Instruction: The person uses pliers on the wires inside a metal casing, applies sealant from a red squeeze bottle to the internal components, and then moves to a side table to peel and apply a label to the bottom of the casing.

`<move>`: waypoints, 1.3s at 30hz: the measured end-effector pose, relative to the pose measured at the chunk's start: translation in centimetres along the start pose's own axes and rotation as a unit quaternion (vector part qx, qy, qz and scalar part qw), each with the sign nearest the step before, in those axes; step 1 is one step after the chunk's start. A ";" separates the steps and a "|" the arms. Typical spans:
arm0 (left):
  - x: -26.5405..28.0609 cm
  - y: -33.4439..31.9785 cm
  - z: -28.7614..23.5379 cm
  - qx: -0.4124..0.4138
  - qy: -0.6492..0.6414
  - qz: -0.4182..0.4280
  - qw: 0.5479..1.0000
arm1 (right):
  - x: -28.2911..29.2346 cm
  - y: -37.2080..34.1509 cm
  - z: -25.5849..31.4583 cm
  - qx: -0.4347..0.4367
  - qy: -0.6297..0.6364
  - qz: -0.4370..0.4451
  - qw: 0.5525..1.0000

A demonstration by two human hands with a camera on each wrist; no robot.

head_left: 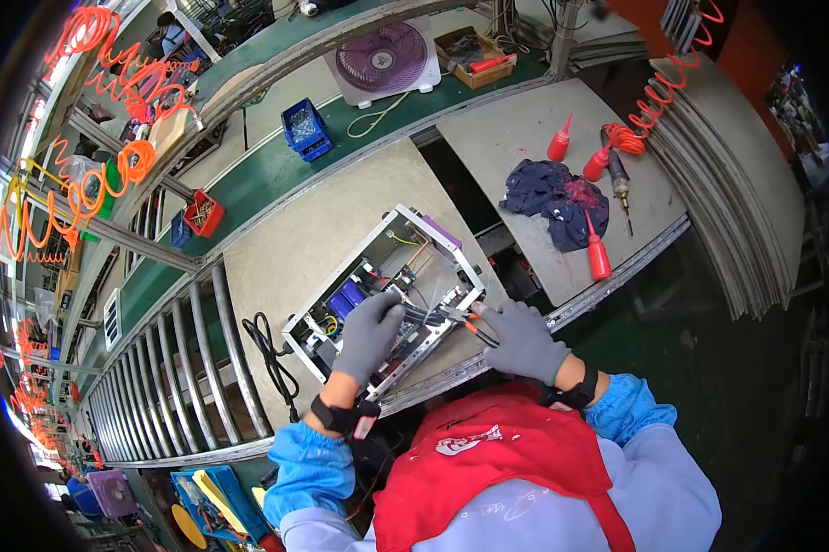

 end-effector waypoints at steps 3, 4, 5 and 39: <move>-2.3 2.5 -0.2 0.015 -0.018 0.060 0.998 | 0.1 0.9 0.4 -0.014 0.008 0.031 0.999; -2.7 3.0 -0.6 0.008 -0.004 0.073 0.997 | 0.1 1.1 0.6 -0.015 0.012 0.029 0.999; -3.2 3.6 -1.0 0.000 0.010 0.085 0.996 | 0.0 1.2 0.7 -0.016 0.016 0.028 0.999; 9.2 -1.1 14.3 0.110 -0.125 -0.004 0.986 | -7.7 11.7 18.0 0.070 -0.073 0.074 0.992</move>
Point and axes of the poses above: each hand's wrist, its own y-axis towards the middle knuckle, its own x-axis out of the back of the hand, z = x × y, the point moved 7 cm from there along y, towards the middle knuckle, and after that the axes turned 9 degrees about y, right-handed, at the moved point
